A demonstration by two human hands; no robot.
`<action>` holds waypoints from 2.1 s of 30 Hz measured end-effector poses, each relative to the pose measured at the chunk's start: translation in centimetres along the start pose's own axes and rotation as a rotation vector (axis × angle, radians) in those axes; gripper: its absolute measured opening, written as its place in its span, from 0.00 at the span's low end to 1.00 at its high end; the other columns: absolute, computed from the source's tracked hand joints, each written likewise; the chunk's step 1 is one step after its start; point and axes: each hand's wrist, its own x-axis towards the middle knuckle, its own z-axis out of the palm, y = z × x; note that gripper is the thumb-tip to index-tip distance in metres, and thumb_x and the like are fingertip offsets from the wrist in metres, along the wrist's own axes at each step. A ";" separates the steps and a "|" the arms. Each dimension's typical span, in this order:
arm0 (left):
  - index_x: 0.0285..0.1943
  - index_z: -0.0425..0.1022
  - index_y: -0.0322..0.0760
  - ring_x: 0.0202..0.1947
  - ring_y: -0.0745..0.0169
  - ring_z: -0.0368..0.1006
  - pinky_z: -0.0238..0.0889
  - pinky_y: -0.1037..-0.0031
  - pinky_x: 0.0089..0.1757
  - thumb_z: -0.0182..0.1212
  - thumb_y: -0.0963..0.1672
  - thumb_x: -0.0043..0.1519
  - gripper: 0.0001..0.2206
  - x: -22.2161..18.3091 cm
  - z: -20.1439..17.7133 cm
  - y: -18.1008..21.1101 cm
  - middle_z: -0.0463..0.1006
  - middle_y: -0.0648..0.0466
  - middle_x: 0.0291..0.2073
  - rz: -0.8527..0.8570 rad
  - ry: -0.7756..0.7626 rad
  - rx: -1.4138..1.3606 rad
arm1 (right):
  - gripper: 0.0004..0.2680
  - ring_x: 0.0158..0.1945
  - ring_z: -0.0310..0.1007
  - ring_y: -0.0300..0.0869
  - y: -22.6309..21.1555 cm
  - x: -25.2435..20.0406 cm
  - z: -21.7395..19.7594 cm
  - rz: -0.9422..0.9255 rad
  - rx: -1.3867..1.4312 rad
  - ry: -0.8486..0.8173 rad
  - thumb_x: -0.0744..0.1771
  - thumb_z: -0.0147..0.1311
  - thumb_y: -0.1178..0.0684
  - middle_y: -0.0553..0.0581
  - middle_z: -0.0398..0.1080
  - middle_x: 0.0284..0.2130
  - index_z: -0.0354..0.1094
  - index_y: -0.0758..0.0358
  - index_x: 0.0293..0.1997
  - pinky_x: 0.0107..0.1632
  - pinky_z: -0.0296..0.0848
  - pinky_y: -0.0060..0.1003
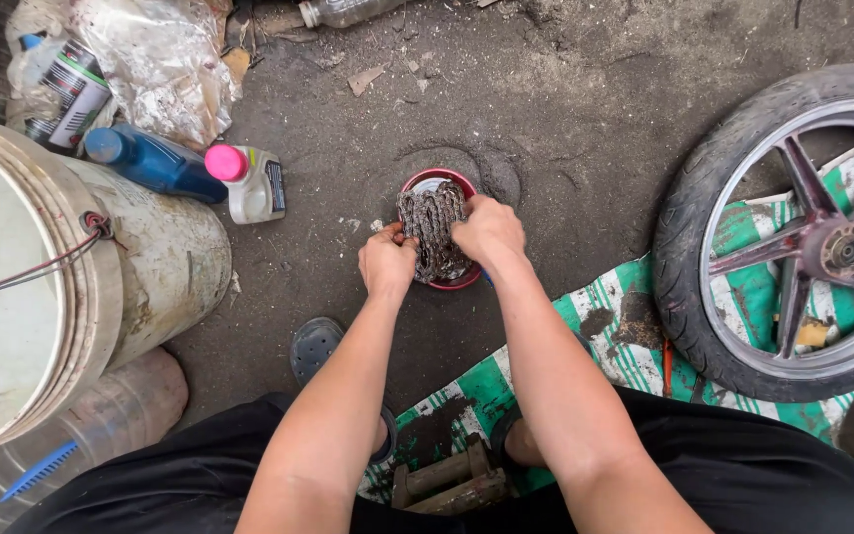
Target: The person is cleaning a motorcycle chain by scrubbing it with a brush and dipping it into a container of cleaning fluid.
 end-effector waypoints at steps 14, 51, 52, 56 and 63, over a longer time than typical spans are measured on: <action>0.67 0.82 0.37 0.55 0.36 0.83 0.75 0.47 0.57 0.77 0.46 0.62 0.23 -5.9 2.0 1.4 0.83 0.47 0.48 0.162 0.106 -0.014 | 0.13 0.49 0.86 0.67 4.1 -1.6 5.7 0.038 -0.290 0.058 0.71 0.47 0.56 0.74 0.83 0.41 0.81 0.70 0.53 0.52 0.83 0.66; 0.72 0.80 0.66 0.84 0.30 0.35 0.56 0.44 0.62 0.72 0.61 0.59 0.30 10.5 -4.8 7.6 0.56 0.51 0.83 0.999 -0.249 1.361 | 0.20 0.45 0.84 0.75 5.0 -7.7 5.9 -0.084 -0.271 0.064 0.69 0.45 0.56 0.71 0.76 0.52 0.67 0.67 0.72 0.47 0.85 0.68; 0.71 0.81 0.62 0.84 0.32 0.36 0.54 0.42 0.65 0.66 0.63 0.62 0.29 11.0 -4.7 7.5 0.58 0.52 0.82 1.112 -0.260 1.451 | 0.22 0.46 0.84 0.74 5.7 -7.5 7.4 -0.072 -0.230 0.065 0.70 0.44 0.56 0.71 0.74 0.53 0.60 0.67 0.76 0.50 0.84 0.67; 0.69 0.83 0.56 0.85 0.33 0.35 0.52 0.43 0.68 0.57 0.66 0.66 0.31 9.3 -6.1 8.3 0.58 0.53 0.82 1.183 -0.352 1.578 | 0.22 0.49 0.84 0.69 5.0 -8.7 7.9 -0.010 -0.149 0.074 0.73 0.44 0.54 0.65 0.72 0.51 0.56 0.65 0.81 0.51 0.84 0.64; 0.66 0.85 0.57 0.85 0.31 0.34 0.48 0.44 0.69 0.53 0.64 0.70 0.27 5.3 -7.2 5.8 0.55 0.46 0.82 0.959 -0.466 1.487 | 0.20 0.53 0.84 0.59 7.0 -7.3 5.6 0.056 -0.214 0.105 0.72 0.50 0.50 0.58 0.76 0.49 0.65 0.50 0.78 0.54 0.85 0.56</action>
